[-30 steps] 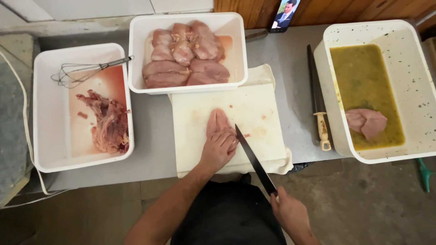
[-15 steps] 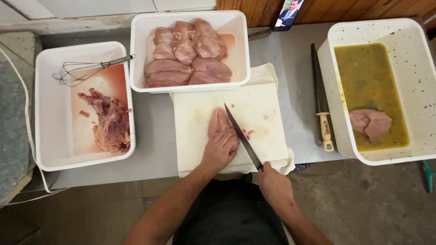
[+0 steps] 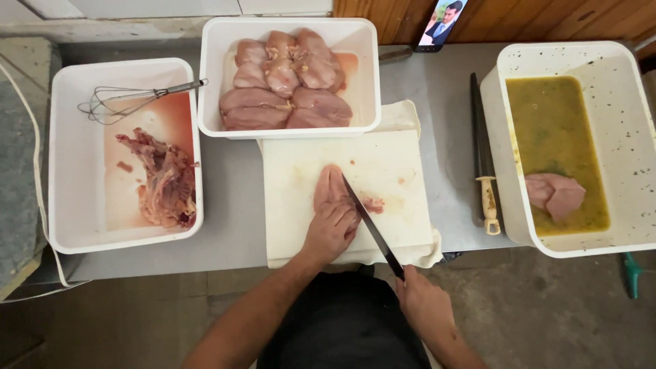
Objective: Slicing raw chicken breasts on a cutting board and placing them into a marinade container.
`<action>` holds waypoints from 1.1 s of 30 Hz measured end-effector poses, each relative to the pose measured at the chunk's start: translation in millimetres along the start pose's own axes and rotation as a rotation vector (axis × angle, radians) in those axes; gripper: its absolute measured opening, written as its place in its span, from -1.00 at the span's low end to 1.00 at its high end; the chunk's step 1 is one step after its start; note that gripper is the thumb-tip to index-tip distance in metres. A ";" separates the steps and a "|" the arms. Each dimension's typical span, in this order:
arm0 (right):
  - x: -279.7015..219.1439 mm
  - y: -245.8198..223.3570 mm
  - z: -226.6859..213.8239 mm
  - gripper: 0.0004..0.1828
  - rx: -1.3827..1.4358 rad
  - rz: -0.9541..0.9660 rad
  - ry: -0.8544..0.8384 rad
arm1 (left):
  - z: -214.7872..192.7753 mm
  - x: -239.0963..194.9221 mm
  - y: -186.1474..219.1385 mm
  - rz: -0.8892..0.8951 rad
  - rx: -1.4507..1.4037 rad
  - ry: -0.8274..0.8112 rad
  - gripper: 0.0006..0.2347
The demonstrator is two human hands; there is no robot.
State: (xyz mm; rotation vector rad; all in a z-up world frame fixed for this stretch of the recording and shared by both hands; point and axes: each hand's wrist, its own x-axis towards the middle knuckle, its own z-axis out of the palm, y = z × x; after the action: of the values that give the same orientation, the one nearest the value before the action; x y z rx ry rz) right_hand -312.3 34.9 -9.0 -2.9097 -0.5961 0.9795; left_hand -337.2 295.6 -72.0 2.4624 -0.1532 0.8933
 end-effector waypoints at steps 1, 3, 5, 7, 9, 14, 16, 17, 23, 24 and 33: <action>3.7 -0.4 -1.2 -0.70 -0.026 0.005 -0.020 | 0.6 0.0 -0.3 -0.010 0.001 -0.007 -0.84; 9.2 -4.2 -2.1 -0.71 -0.057 0.008 -0.048 | 0.1 -1.7 2.2 -0.031 0.002 -0.015 -0.85; 17.7 -12.2 -4.0 -0.80 -0.083 0.009 -0.058 | -1.1 1.4 3.2 -0.020 0.020 -0.004 -0.88; 29.2 -22.0 -4.6 -0.82 -0.089 -0.021 -0.043 | -2.5 4.3 4.7 -0.020 0.026 -0.004 -0.89; 45.5 -31.9 -4.3 -0.85 -0.096 -0.057 -0.030 | -2.3 4.6 3.0 -0.023 0.037 -0.004 -0.89; 86.4 -30.2 21.1 -0.77 -0.197 -0.200 0.117 | 44.6 -31.9 -15.6 -0.029 0.198 0.025 -0.69; 87.3 -38.1 12.8 -0.78 -0.195 -0.196 0.106 | 49.3 -36.1 -19.0 -0.023 0.211 0.024 -0.70; 87.7 -42.0 8.5 -0.80 -0.190 -0.194 0.093 | 51.4 -38.3 -20.4 -0.016 0.225 0.020 -0.72; 45.6 -31.8 -11.7 -0.83 -0.091 0.011 -0.090 | -9.6 19.9 0.4 0.020 0.133 0.014 -0.83; 32.2 -29.3 -20.5 -0.83 -0.095 0.009 -0.092 | -7.5 21.9 -5.4 0.016 0.133 0.016 -0.83; -21.3 29.7 -24.1 -0.75 -0.071 0.122 -0.231 | -58.5 18.4 -12.2 -1.027 -0.363 -0.012 -0.67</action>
State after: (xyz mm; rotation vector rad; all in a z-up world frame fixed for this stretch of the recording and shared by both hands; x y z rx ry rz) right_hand -303.4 2.3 18.7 -2.9463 -0.4733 1.3495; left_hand -352.9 336.7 -27.6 1.8130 0.8014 0.3366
